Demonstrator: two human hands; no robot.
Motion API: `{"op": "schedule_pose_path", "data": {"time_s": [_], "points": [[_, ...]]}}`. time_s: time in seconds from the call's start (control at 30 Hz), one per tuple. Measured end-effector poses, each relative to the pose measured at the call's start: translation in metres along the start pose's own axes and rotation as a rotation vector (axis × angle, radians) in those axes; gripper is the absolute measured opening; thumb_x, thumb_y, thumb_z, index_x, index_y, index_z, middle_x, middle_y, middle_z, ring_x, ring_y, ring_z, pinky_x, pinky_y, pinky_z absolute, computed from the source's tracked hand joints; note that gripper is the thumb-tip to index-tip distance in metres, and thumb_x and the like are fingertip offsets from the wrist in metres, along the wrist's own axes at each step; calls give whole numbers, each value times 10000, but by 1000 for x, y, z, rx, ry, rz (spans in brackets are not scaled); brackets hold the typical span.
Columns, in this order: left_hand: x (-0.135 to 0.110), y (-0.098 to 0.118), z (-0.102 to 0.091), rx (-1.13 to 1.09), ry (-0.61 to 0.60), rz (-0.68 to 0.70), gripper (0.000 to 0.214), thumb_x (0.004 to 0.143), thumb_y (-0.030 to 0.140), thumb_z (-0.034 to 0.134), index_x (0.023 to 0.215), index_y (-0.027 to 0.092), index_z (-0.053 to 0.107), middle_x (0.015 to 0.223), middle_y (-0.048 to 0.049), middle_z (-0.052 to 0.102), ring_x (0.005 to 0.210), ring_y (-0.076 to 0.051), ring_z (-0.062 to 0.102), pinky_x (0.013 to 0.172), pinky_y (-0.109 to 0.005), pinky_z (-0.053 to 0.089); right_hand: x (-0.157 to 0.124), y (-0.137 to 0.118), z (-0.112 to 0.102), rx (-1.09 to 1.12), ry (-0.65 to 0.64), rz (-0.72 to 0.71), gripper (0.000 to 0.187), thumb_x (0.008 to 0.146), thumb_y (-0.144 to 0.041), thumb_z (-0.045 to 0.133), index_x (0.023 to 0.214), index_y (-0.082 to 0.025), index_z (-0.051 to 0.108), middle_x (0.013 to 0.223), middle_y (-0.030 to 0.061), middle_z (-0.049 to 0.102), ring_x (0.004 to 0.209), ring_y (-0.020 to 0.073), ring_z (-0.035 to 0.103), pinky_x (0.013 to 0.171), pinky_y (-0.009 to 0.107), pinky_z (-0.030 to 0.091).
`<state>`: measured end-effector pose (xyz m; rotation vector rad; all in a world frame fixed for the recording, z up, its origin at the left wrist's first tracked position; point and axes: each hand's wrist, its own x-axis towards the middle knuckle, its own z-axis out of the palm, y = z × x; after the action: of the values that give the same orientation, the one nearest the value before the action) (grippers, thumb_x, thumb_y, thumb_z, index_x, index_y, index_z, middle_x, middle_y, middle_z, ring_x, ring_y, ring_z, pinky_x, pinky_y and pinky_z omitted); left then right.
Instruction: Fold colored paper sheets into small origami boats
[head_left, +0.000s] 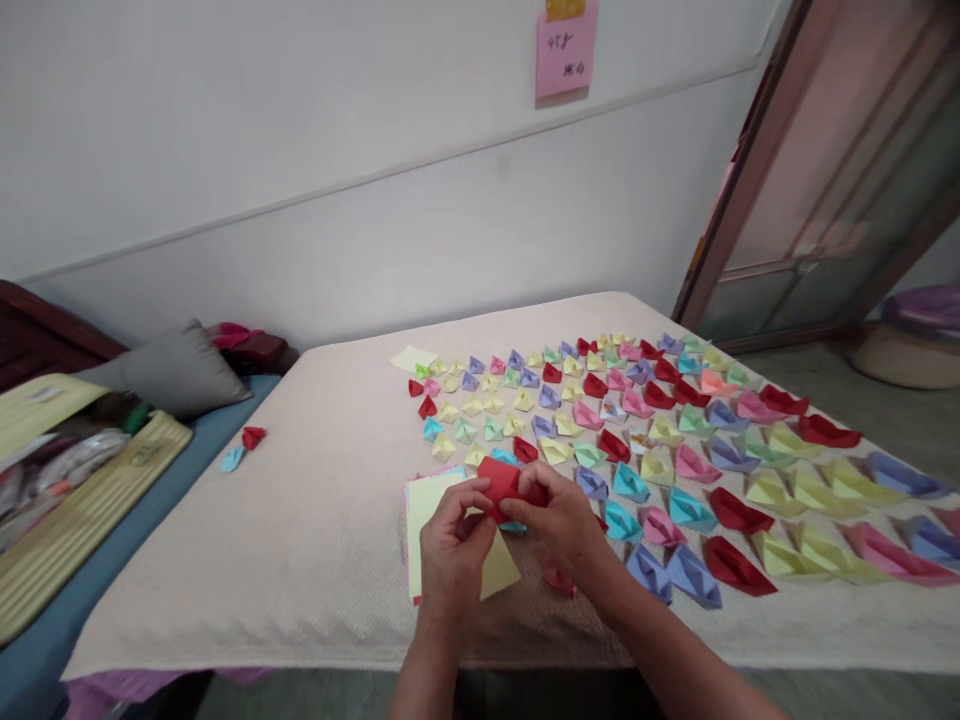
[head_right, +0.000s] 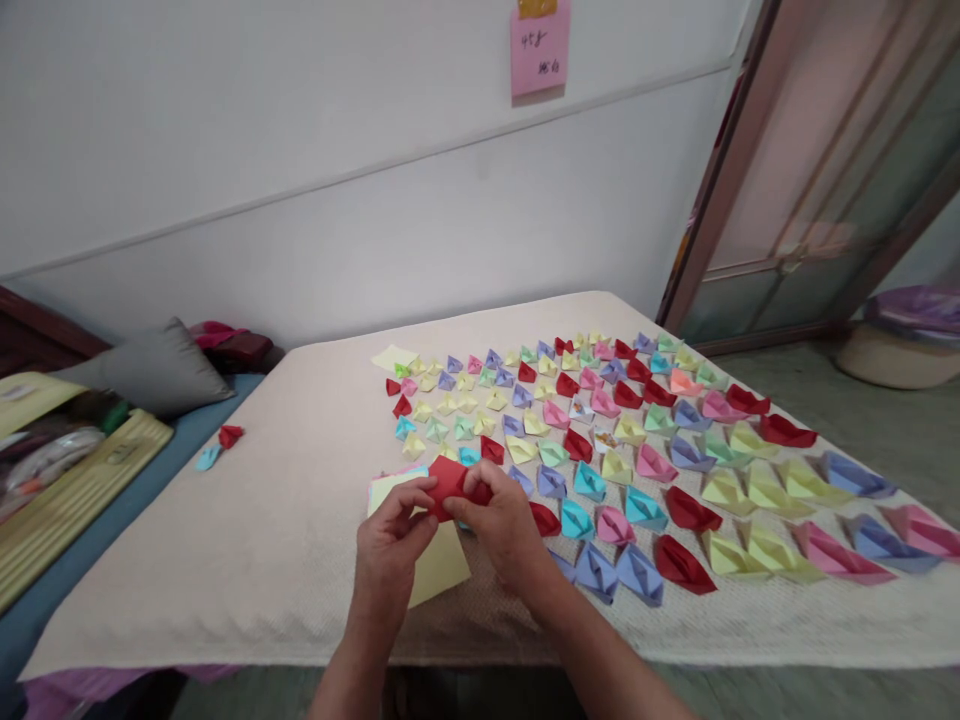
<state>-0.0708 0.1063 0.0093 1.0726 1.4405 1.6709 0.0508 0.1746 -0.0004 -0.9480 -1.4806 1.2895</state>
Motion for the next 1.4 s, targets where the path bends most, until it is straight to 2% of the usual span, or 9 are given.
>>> {"op": "schedule_pose_path", "data": {"time_s": [0.07, 0.2, 0.33, 0.47, 0.63, 0.93, 1.03, 1.2, 1.4], "points": [[0, 0, 1, -60, 6, -24, 131, 649, 80, 656, 734, 180, 656, 1071, -79, 658, 958, -216, 623, 717, -249, 498, 0, 0, 0, 28, -6, 55, 198, 618, -196, 701, 701, -229, 524, 605, -65, 513, 573, 143, 466, 536, 247, 369], [1, 0, 5, -195, 6, -139, 518, 637, 76, 662, 1122, 225, 559, 1024, -73, 669, 826, -179, 661, 706, -274, 513, -1, -2, 1, 150, -69, 135, 358, 633, -200, 676, 955, -246, 526, 690, -52, 605, 576, 159, 522, 517, 252, 393], [4, 0, 6, -195, 52, -188, 720, 596, 41, 667, 1248, 262, 457, 1262, -103, 556, 734, -116, 651, 669, -248, 507, -2, -6, 0, 138, -92, 153, 398, 647, -173, 640, 1011, -245, 496, 655, -62, 611, 546, 153, 516, 510, 249, 390], [8, -3, 4, -171, -7, -257, 649, 600, 73, 709, 1202, 197, 502, 1126, -109, 641, 703, -130, 653, 683, -270, 507, -3, -7, -1, 24, -97, 125, 392, 653, -144, 615, 1019, -246, 520, 653, -66, 611, 545, 147, 513, 509, 245, 390], [8, -9, 1, -156, -91, -283, 402, 616, 95, 727, 1006, 157, 651, 966, -72, 719, 684, -138, 654, 668, -251, 494, -2, -6, -2, -65, -110, 52, 362, 649, -123, 613, 989, -243, 587, 772, -43, 649, 666, 169, 575, 582, 254, 434], [5, -15, -5, -146, -6, -299, 265, 651, 138, 724, 912, 154, 687, 685, -10, 724, 580, -109, 604, 570, -195, 431, -7, 7, -2, -204, 8, -212, 348, 730, -152, 600, 1069, -223, 633, 1075, 58, 666, 1028, 247, 582, 908, 368, 422], [5, -15, -4, -147, -7, -323, 256, 657, 149, 720, 911, 154, 686, 649, -5, 715, 528, -100, 578, 537, -195, 419, -7, 11, -1, -239, 48, -193, 422, 736, -152, 608, 1152, -222, 592, 1135, 72, 648, 1058, 255, 575, 912, 381, 429], [6, -15, -3, -149, 25, -328, 236, 642, 148, 727, 875, 154, 686, 638, -6, 715, 498, -97, 565, 509, -195, 409, -5, 13, 0, -271, 32, -278, 278, 752, -143, 593, 1014, -220, 650, 988, 54, 676, 950, 238, 610, 854, 368, 458], [5, -14, -2, -168, 35, -336, 212, 637, 148, 726, 845, 166, 691, 626, 7, 712, 471, -88, 554, 492, -190, 402, -6, 16, -1, -283, 66, -251, 366, 751, -141, 607, 1106, -227, 612, 1097, 75, 659, 1030, 260, 590, 890, 399, 446]]}}
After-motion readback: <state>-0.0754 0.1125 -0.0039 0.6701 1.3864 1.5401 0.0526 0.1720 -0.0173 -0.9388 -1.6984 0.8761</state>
